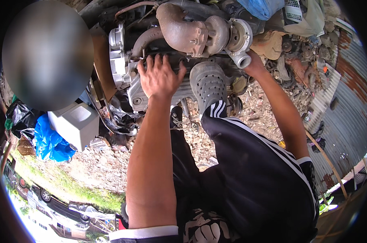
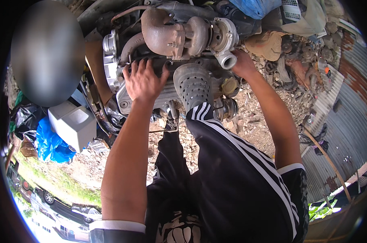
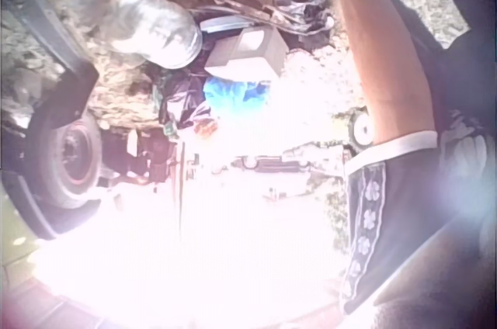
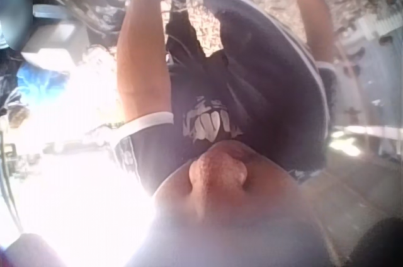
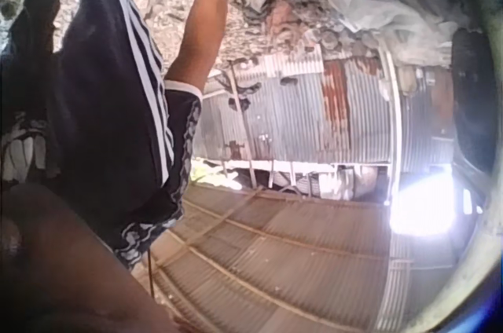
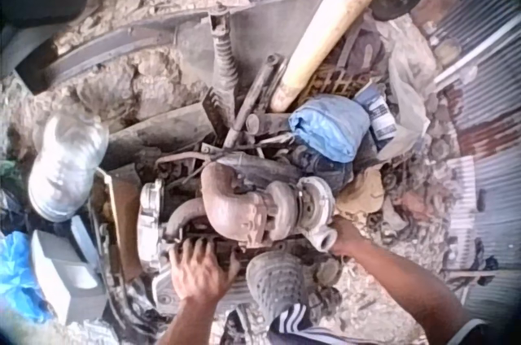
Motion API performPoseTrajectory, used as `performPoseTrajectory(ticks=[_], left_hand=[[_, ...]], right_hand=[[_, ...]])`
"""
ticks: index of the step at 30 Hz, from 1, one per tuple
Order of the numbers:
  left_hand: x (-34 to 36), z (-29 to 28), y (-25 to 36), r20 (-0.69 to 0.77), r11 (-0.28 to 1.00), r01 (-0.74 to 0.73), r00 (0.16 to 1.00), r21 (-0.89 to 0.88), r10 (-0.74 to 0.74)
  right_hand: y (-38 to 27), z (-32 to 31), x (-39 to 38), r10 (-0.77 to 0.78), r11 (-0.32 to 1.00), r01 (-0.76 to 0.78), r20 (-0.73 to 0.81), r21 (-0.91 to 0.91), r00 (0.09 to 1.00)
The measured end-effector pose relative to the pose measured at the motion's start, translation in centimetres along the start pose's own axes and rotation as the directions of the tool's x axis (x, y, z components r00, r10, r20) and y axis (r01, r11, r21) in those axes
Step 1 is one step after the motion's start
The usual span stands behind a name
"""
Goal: The person uses a wrench to loosen and remove bolts from a car engine block resting on the ground. They repeatedly reposition the engine and adjust their stance while working on different bolt locations.
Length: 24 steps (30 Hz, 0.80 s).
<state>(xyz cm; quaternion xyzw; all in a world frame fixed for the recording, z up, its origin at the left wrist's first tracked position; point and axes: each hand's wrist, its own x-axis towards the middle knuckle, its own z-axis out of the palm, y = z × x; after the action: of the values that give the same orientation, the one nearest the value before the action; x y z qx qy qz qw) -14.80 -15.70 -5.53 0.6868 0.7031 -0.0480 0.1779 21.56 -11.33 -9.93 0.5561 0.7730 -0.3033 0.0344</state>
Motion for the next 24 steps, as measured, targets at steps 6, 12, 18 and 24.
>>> performPoseTrajectory(ticks=[6, 12, 18, 24], left_hand=[[-0.2, 0.1, -0.2, -0.019, 1.0, 0.014, 1.0, 0.004, -0.014], [0.1, 0.0, 0.1, 0.001, 1.0, 0.007, 1.0, -0.023, -0.007], [-0.2, 0.1, -0.2, 0.004, 1.0, 0.008, 1.0, -0.012, -0.008], [-0.2, 0.3, -0.1, 0.004, 1.0, 0.017, 1.0, -0.008, -0.017]], right_hand=[[-0.9, -1.7, 0.3, -0.098, 0.99, 0.108, 0.107, -0.087, 0.989], [2.5, -0.1, 1.3, 0.25, 0.957, -0.277, 0.247, 0.083, 0.936], [2.3, 1.9, -0.4, -0.167, 0.983, 0.178, 0.152, -0.056, 0.974], [4.0, 2.6, -0.6, -0.179, 0.973, 0.189, 0.083, -0.129, 0.98]])
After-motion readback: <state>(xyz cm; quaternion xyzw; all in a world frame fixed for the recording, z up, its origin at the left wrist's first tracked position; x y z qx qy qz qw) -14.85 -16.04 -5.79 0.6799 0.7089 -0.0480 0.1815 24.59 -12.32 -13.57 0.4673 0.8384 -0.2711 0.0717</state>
